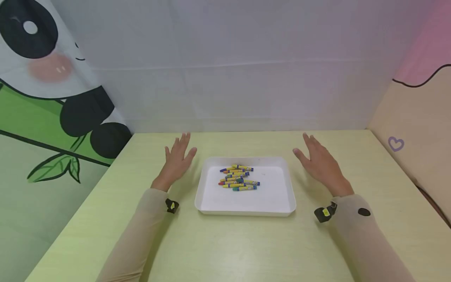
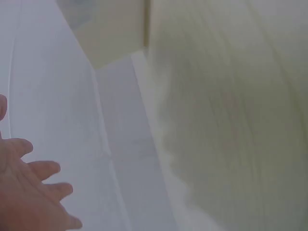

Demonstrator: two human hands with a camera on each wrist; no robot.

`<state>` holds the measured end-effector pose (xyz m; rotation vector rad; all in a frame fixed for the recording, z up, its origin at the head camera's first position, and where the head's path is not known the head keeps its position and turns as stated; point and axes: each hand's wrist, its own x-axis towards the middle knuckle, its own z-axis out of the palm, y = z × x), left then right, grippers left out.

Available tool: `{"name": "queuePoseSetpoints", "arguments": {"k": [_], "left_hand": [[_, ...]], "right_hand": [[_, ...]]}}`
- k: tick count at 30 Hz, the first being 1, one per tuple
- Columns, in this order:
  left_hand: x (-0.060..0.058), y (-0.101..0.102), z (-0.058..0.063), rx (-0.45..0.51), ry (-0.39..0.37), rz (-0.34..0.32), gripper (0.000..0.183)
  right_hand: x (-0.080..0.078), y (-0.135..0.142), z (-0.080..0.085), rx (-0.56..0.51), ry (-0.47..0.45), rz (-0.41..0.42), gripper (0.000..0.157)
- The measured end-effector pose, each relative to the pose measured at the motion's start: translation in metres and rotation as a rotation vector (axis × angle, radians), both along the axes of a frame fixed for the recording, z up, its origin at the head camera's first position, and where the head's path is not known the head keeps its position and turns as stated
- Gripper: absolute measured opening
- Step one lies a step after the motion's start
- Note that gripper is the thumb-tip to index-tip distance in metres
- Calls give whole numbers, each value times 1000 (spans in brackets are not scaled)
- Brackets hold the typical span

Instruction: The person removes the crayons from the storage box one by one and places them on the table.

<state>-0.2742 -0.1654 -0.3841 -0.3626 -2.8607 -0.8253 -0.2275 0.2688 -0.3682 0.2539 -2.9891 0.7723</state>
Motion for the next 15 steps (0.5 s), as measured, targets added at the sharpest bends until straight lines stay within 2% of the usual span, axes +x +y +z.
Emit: {"name": "queuePoseSetpoints", "arguments": {"k": [5,10,15], "left_hand": [[-2,-3,0,304,-142,-78,62],[-3,-3,-2,586,-254,-137,58],[-5,-1,-6,904,-415,-201,52]], "right_hand": [[2,-1,12,-128,-78,46,75],[3,-3,22,-200,-118,78,68],[0,-8,30,-253,-171,122,64]]}}
